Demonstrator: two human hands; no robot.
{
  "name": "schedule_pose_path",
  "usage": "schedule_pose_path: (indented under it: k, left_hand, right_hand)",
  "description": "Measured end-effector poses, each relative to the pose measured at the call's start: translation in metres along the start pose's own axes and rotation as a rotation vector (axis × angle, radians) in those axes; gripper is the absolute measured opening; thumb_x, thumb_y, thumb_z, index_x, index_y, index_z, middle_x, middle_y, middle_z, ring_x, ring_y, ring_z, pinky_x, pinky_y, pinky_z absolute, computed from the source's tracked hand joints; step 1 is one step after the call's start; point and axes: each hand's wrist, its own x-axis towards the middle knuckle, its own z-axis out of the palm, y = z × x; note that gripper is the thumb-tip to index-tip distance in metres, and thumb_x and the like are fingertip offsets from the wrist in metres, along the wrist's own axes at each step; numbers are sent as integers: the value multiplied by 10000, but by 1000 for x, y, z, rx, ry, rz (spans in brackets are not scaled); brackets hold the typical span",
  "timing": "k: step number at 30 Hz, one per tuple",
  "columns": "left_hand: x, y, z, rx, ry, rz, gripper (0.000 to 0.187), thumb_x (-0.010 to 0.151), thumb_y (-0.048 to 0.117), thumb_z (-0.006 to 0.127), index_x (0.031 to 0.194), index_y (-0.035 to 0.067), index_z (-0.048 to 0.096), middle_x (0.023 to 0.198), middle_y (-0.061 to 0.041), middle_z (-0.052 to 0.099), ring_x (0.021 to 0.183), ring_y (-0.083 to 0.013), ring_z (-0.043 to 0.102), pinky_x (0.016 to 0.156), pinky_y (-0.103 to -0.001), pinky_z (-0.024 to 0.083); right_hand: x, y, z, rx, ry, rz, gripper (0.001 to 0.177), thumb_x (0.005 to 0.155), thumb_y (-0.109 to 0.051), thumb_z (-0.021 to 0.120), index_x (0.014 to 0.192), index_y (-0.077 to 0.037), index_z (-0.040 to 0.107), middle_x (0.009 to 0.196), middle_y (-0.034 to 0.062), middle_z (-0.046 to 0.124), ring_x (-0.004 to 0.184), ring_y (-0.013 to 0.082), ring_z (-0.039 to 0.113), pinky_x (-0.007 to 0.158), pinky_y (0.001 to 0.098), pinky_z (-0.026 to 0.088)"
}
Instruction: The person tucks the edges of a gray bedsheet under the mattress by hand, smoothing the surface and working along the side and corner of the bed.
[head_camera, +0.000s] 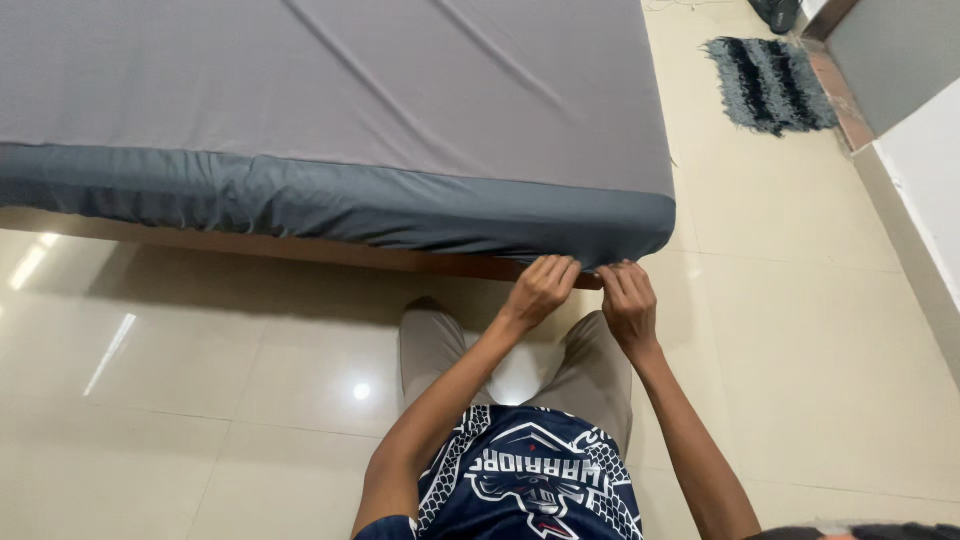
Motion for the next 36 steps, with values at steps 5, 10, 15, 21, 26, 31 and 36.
schedule_pose_path:
  k: [5, 10, 15, 21, 26, 31, 36]
  left_hand:
    - [1, 41, -12, -255, -59, -158, 114, 983, 48, 624, 1048, -41, 651, 843, -92, 608, 767, -205, 594, 732, -338, 502]
    - [-9, 47, -21, -393, -62, -288, 102, 980, 51, 603, 1025, -30, 646, 858, -123, 629, 803, -259, 622, 773, -376, 518]
    - [-10, 10, 13, -500, -17, -485, 86, 958, 46, 652, 994, -31, 667, 957, -155, 696, 912, -344, 665, 836, -425, 534]
    - [-15, 24, 29, -285, 0, -529, 256, 888, -31, 639, 1138, -57, 688, 1079, -155, 684, 1063, -320, 661, 970, -425, 553]
    - [-3, 41, 11, -217, 4, -498, 368, 871, 4, 654, 1217, -117, 637, 1231, -214, 632, 1172, -351, 605, 1061, -454, 484]
    - [-4, 33, 30, -176, -87, -508, 338, 856, 43, 688, 1173, -70, 652, 1174, -182, 645, 1118, -330, 603, 1048, -456, 462]
    - [-11, 25, 63, -144, -255, -554, 213, 892, 14, 644, 1100, 13, 692, 1075, -128, 694, 1055, -280, 661, 994, -405, 516]
  right_hand:
    - [-2, -10, -27, 83, -69, 169, 76, 946, 13, 653, 875, 7, 630, 818, 113, 587, 835, 301, 586, 799, 419, 490]
    - [2, -13, -28, 124, -204, 215, 77, 894, 2, 655, 822, -17, 638, 778, 95, 591, 793, 282, 589, 790, 432, 476]
    - [15, -12, 12, 70, -151, 197, 47, 913, -38, 677, 930, 0, 696, 902, 113, 655, 894, 317, 623, 854, 441, 495]
    - [-5, -9, 20, -4, -142, 142, 224, 944, -64, 673, 1121, 72, 691, 1128, 197, 687, 1098, 353, 639, 1043, 461, 487]
    - [-5, -11, 3, -62, -283, 159, 440, 908, -139, 701, 1290, 70, 644, 1292, 238, 636, 1258, 375, 582, 1181, 498, 383]
    - [16, -29, 15, -128, -300, 182, 478, 774, -88, 723, 1205, 105, 651, 1168, 230, 650, 1175, 380, 580, 1185, 532, 297]
    - [14, -27, 36, -158, -357, 268, 368, 728, 5, 680, 1094, 49, 677, 1084, 223, 667, 1104, 399, 601, 1119, 487, 387]
